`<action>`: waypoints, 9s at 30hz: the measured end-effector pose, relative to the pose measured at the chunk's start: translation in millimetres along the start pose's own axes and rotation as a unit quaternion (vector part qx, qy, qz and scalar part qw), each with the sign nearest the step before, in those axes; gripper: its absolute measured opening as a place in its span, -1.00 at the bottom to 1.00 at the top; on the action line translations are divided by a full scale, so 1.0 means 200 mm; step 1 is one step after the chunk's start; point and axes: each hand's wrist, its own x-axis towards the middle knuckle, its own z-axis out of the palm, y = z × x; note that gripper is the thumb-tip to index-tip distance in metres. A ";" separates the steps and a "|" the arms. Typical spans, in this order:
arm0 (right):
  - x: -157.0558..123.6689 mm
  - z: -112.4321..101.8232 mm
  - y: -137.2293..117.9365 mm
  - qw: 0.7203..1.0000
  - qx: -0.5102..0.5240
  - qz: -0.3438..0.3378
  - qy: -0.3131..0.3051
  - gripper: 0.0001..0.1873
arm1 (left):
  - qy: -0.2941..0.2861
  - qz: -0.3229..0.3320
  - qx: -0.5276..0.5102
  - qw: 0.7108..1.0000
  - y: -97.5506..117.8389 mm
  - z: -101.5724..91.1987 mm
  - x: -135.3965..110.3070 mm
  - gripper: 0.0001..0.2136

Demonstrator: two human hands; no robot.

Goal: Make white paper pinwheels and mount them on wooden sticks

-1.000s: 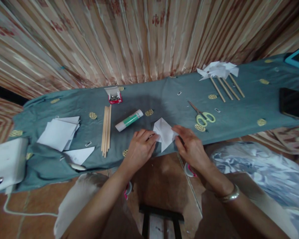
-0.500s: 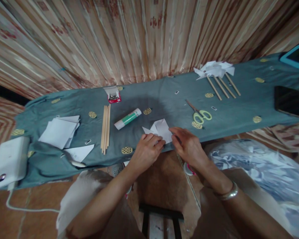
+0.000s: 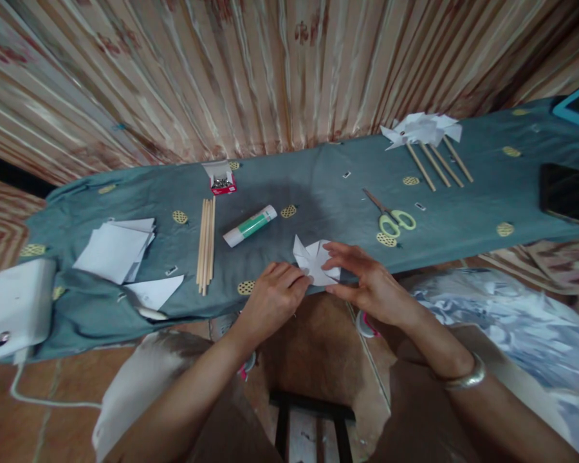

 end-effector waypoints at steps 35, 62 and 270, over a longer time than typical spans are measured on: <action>0.08 0.10 0.02 0.995 -0.039 0.009 0.087 -0.93 | -0.049 -0.005 -0.019 0.999 0.04 0.03 -0.01 -0.79; 0.06 0.12 0.02 0.994 -0.044 0.032 0.094 -0.91 | -0.046 -0.045 -0.061 0.996 0.05 0.05 0.00 -0.81; 0.05 0.11 0.05 0.992 -0.065 -0.002 0.110 -0.82 | -0.046 -0.077 -0.182 0.979 0.01 0.07 0.02 -0.81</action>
